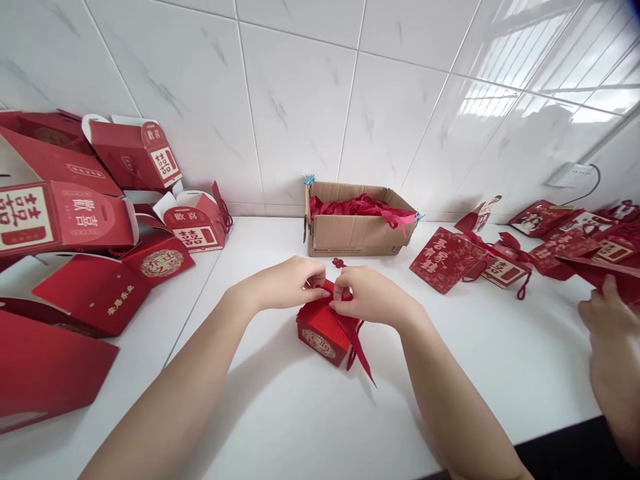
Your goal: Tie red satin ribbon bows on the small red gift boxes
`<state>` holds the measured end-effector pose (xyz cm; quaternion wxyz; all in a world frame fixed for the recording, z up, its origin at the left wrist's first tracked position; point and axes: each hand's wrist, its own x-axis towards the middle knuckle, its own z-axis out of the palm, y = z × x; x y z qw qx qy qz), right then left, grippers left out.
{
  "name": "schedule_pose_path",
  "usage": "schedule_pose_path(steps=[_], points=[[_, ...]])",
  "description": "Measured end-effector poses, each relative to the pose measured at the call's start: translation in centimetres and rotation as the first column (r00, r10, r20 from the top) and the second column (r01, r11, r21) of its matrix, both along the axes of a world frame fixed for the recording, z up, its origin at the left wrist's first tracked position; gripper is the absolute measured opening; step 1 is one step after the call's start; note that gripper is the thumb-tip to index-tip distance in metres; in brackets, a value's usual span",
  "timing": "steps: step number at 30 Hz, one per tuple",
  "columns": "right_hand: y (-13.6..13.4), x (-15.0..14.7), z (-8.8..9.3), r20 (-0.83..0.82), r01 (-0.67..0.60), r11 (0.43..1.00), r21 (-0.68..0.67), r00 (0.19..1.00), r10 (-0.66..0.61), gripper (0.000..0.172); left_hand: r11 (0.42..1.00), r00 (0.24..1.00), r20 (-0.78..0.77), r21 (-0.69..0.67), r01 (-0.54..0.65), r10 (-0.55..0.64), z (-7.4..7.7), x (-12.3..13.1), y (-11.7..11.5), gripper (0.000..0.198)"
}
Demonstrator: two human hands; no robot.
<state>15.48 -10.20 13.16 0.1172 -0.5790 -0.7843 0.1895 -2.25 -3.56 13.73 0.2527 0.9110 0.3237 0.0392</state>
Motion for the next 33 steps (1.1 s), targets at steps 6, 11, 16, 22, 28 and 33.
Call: schedule_pose_path(steps=[6, 11, 16, 22, 28, 33], points=[[-0.1, -0.4, -0.2, 0.0, 0.058, 0.994, -0.097, 0.998, -0.058, 0.01, 1.0, 1.0, -0.021, 0.003, 0.023, -0.023, -0.1, 0.2, 0.3, 0.017], [-0.1, -0.6, 0.0, 0.028, 0.075, 0.99, -0.124, 0.997, -0.072, 0.013, 0.999, 1.0, 0.001, -0.027, 0.028, -0.028, -0.3, 0.5, 0.3, 0.013], [0.0, -0.4, 0.0, 0.017, 0.066, 0.99, -0.121, 0.998, -0.064, 0.011, 0.999, 0.998, 0.059, -0.034, 0.04, -0.038, -0.6, 0.5, 0.3, 0.012], [0.0, -0.2, 0.0, -0.036, 0.042, 0.99, -0.135, 0.998, -0.047, 0.013, 0.998, 0.994, 0.092, -0.036, 0.061, -0.057, -0.9, 0.3, 0.4, 0.012], [0.0, -0.3, -0.1, -0.04, 0.034, 0.989, -0.146, 0.998, -0.04, 0.017, 0.996, 0.994, 0.096, -0.061, 0.057, -0.051, -0.8, 0.5, 0.4, 0.013], [0.1, -0.1, -0.1, -0.051, 0.034, 0.988, -0.148, 0.998, -0.042, 0.014, 0.997, 0.993, 0.102, -0.037, 0.066, -0.062, -1.1, 0.5, 0.5, 0.018]])
